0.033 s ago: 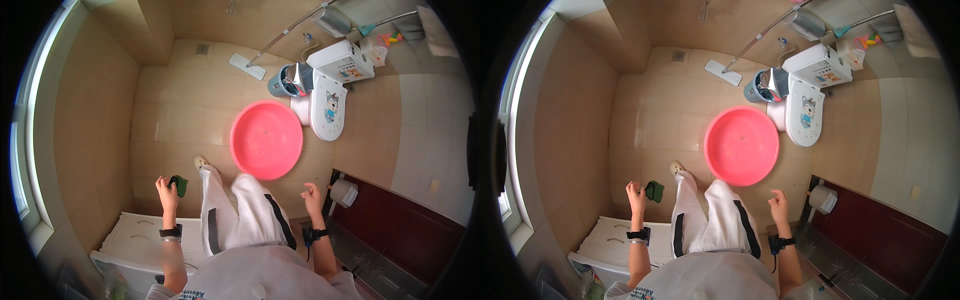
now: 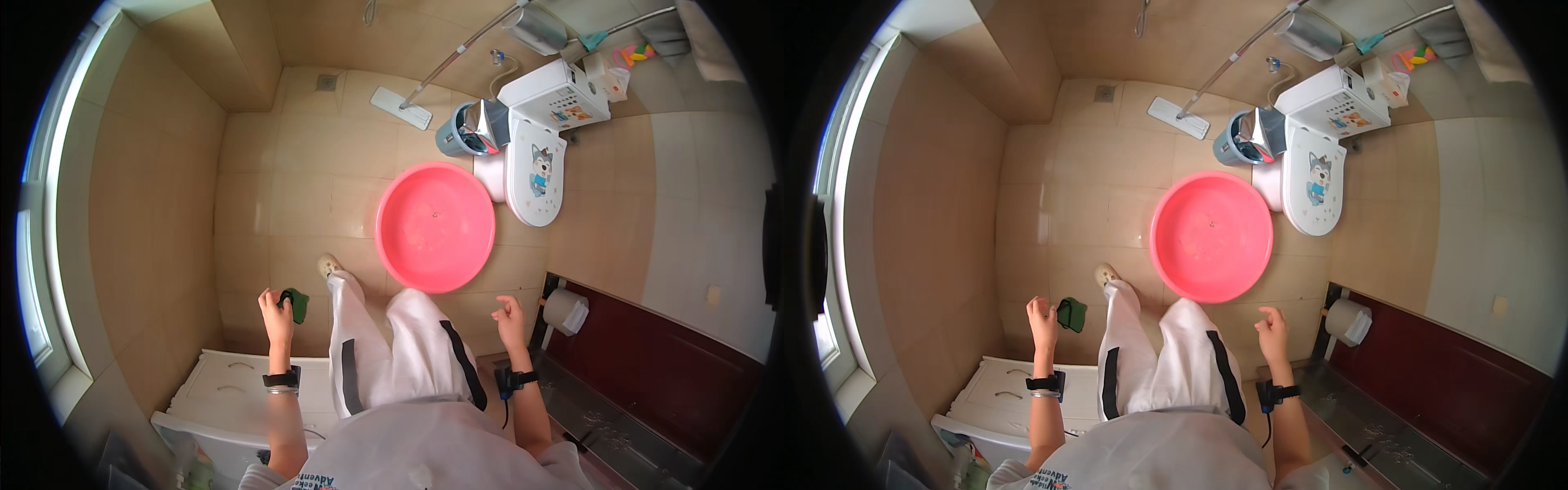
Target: The person lifts a pink plastic basin filled with water, walks over to a toilet bowl, and rubs the exterior porcelain surface with a steel wool scrubbing pad.
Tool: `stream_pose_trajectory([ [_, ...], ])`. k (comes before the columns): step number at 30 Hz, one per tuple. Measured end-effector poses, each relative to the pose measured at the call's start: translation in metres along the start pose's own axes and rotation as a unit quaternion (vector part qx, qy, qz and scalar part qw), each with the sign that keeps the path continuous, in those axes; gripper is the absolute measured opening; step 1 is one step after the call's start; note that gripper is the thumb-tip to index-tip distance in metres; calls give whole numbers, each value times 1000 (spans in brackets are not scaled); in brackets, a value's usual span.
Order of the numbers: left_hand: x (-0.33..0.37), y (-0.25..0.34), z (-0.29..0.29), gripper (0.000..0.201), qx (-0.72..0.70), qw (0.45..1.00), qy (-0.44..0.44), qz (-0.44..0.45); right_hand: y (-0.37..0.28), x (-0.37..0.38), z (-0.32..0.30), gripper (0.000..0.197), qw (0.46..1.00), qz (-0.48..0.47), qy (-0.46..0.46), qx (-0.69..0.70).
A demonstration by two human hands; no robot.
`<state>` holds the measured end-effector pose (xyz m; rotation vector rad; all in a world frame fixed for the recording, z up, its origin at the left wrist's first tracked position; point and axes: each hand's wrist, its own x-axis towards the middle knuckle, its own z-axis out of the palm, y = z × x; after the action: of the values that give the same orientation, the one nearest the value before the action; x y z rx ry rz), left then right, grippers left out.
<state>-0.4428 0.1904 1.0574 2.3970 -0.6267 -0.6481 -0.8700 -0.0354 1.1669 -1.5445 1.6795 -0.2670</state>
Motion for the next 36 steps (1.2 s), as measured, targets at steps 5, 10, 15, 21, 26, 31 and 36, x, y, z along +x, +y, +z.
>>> stream_pose_trajectory([
  [5,-26,73,48,26,0,999,-37,-1,53,32,-58,25,999,-43,14,-4],
  [10,-81,123,119,24,53,997,-55,11,149,47,-143,27,1000,-15,15,13],
  [15,-165,198,228,21,88,991,-60,78,261,70,-246,26,999,-45,28,-4],
  [21,-228,274,305,22,70,988,-119,63,335,93,-323,27,997,-4,8,72],
  [26,-230,259,318,21,72,986,-142,55,343,104,-328,29,1000,-18,-13,5],
  [31,-180,227,328,20,60,984,-160,48,344,124,-288,30,998,-11,-32,-56],
  [36,-120,210,353,18,86,983,-153,61,358,199,-246,27,994,-48,-47,-89],
])
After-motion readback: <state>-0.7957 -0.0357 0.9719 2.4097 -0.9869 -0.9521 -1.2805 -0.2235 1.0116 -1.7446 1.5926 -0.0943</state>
